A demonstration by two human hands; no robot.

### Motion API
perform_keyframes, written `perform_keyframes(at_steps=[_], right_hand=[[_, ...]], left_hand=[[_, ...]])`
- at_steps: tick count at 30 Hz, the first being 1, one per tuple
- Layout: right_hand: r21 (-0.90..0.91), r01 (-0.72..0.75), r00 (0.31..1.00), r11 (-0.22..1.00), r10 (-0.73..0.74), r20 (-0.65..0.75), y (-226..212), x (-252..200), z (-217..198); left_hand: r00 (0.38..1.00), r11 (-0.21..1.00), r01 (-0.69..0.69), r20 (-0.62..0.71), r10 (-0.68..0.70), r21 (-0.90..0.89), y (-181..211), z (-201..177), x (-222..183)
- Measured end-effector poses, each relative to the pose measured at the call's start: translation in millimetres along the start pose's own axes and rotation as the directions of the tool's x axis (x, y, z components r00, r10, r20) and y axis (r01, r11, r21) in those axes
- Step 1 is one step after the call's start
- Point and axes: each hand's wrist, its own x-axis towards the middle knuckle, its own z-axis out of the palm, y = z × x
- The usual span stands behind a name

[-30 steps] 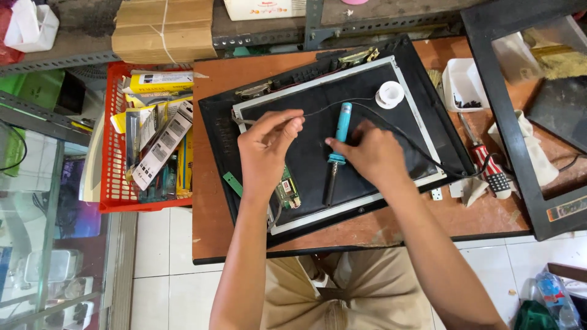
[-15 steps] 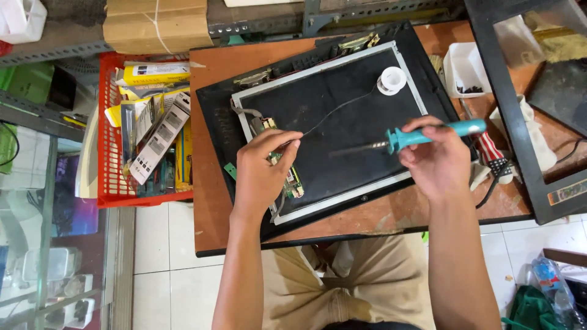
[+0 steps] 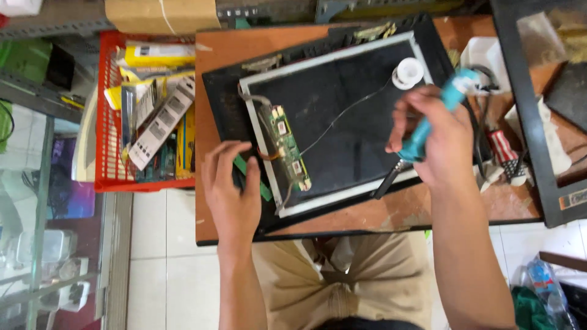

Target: Soldering internal wires and components onto a circuit board of an electronic display.

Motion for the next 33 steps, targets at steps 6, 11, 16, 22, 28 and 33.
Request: perform_keyframes(at_steps=[6, 11, 16, 22, 28, 33], right_hand=[[-0.41, -0.148, 0.953, 0.9, 0.241, 0.185, 12.2, -14.8, 54.6], [-0.578, -0.292, 0.896, 0.762, 0.43, 0.115, 26.9, -19.9, 76.8], [-0.432, -0.259, 0.939, 0.864, 0.331, 0.099, 62.8, -5.4, 73.6], [-0.344, -0.256, 0.953, 0.903, 0.295, 0.065, 57.2, 9.1, 68.0], [-0.396, -0.337, 0.908, 0.854, 0.407, 0.105, 48.9, 12.3, 74.8], [-0.496, -0.236, 0.958, 0.836, 0.286, 0.027, 38.1, 45.4, 62.3]], left_hand=[[0.963, 0.976, 0.212, 0.16, -0.217, 0.05, -3.2, 17.4, -4.1], [0.898, 0.944, 0.315, 0.352, -0.264, -0.095, 9.8, 15.0, 11.9], [0.84, 0.892, 0.436, 0.411, -0.354, -0.122, 3.3, 14.8, 17.5], [0.794, 0.874, 0.48, 0.46, -0.397, -0.073, 10.8, 12.3, 30.0], [0.747, 0.875, 0.484, 0.517, -0.418, 0.008, 5.4, 10.6, 48.1], [0.769, 0.878, 0.477, 0.504, -0.393, -0.044, -3.8, 14.1, 48.5]])
